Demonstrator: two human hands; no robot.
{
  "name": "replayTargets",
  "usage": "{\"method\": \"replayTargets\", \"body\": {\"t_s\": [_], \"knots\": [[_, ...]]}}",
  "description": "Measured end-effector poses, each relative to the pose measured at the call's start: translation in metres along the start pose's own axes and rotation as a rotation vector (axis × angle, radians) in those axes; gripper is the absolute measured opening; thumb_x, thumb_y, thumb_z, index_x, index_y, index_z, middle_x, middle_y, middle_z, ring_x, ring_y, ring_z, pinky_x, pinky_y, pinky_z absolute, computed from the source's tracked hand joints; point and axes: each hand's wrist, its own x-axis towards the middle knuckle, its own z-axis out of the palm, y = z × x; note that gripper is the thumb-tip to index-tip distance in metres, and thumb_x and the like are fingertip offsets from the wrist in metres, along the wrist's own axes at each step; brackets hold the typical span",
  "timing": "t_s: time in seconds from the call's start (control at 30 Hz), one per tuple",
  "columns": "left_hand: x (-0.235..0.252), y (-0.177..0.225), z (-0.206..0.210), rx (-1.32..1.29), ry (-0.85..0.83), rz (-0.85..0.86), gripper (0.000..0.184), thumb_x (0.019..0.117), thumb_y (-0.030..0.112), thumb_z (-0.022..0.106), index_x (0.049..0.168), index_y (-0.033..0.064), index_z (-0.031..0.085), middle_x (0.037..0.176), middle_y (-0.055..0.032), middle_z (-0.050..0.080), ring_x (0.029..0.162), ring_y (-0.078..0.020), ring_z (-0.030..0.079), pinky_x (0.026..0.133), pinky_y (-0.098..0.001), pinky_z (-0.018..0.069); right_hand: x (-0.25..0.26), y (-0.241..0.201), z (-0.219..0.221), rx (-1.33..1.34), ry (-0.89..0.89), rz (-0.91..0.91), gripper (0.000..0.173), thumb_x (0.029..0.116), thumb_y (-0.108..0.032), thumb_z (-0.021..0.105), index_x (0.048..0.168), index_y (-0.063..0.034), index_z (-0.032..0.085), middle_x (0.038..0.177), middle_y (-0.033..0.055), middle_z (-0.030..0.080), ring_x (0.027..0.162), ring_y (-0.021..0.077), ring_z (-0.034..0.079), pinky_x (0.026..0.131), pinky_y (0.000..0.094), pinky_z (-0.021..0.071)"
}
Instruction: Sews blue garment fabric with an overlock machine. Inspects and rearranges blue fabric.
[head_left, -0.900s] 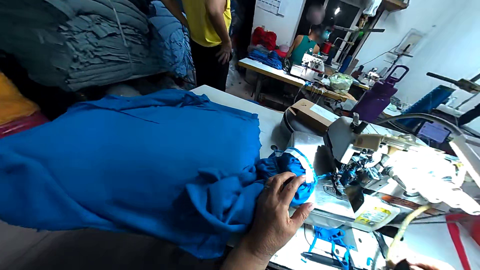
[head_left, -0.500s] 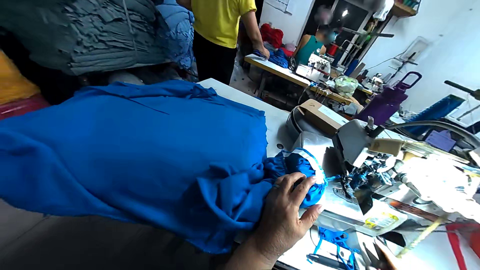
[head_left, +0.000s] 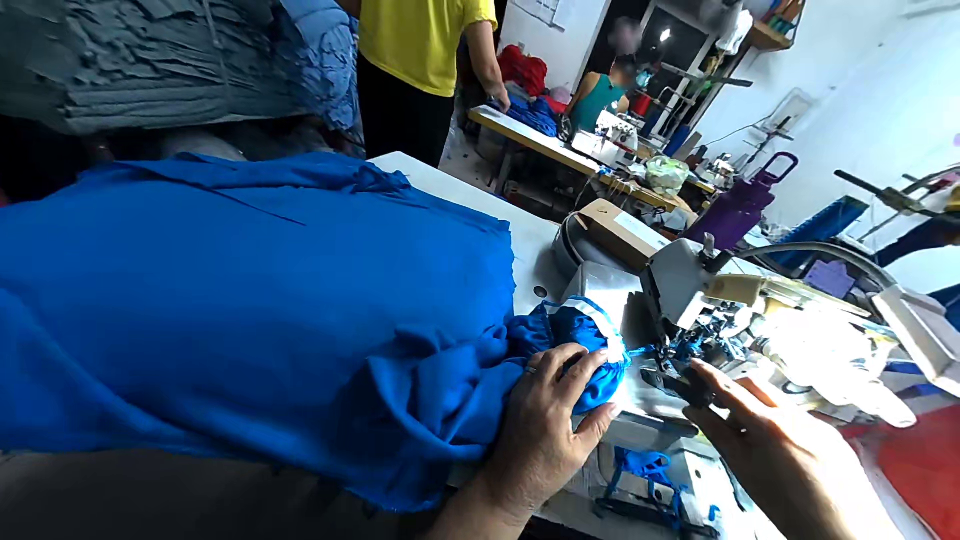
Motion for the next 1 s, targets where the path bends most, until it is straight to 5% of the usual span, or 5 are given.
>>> {"method": "replayTargets", "body": {"t_s": [0.27, 0.57, 0.77, 0.87, 1.0], "knots": [[0.0, -0.001, -0.002, -0.015, 0.008, 0.008, 0.039, 0.0931, 0.043, 0.064, 0.116, 0.0129, 0.076, 0.112, -0.008, 0.07, 0.106, -0.016, 0.066, 0.092, -0.0269, 0.0524, 0.027, -0.02, 0.006, -0.081, -0.131, 0.016, 0.033, 0.0901, -0.018, 0.071, 0.121, -0.0089, 0.076, 0.09, 0.0163, 0.072, 0.072, 0.0361, 0.071, 0.057, 0.0538, 0.0554], [-0.001, -0.005, -0.002, -0.024, 0.007, 0.011, 0.039, 0.0922, 0.045, 0.065, 0.113, 0.0127, 0.075, 0.112, -0.007, 0.069, 0.106, -0.0128, 0.064, 0.092, -0.024, 0.0513, 0.039, -0.022, 0.014, -0.069, -0.154, 0.0, 0.02, 0.0929, -0.015, 0.071, 0.11, -0.0116, 0.081, 0.085, 0.0121, 0.074, 0.069, 0.0337, 0.071, 0.057, 0.0526, 0.0546], [-0.002, -0.01, -0.002, -0.117, 0.036, -0.006, 0.039, 0.0916, 0.045, 0.07, 0.109, 0.0101, 0.07, 0.11, -0.0072, 0.067, 0.107, -0.0085, 0.063, 0.094, -0.0198, 0.0509, 0.0, -0.011, 0.007, 0.076, -0.012, -0.02, 0.04, 0.0893, -0.026, 0.065, 0.125, -0.0119, 0.075, 0.091, 0.0136, 0.072, 0.071, 0.0314, 0.071, 0.056, 0.0478, 0.0562], [0.003, -0.01, -0.007, -0.156, 0.063, 0.016, 0.027, 0.0928, 0.034, 0.071, 0.102, 0.0091, 0.064, 0.106, -0.0057, 0.067, 0.106, -0.0058, 0.063, 0.094, -0.0168, 0.0496, -0.035, 0.012, -0.004, 0.245, -0.097, -0.125, 0.039, 0.0955, -0.021, 0.065, 0.131, -0.0064, 0.07, 0.096, 0.0152, 0.074, 0.081, 0.0328, 0.071, 0.071, 0.049, 0.0572], [0.049, 0.01, -0.047, -0.181, 0.06, -0.029, 0.013, 0.0946, 0.014, 0.065, 0.103, 0.0036, 0.063, 0.103, -0.0034, 0.069, 0.1, -0.0022, 0.065, 0.089, -0.0187, 0.0528, -0.102, 0.048, 0.019, 0.293, -0.17, -0.01, 0.031, 0.095, -0.004, 0.064, 0.125, 0.003, 0.071, 0.111, 0.0266, 0.072, 0.103, 0.05, 0.069, 0.092, 0.0702, 0.0483]]}}
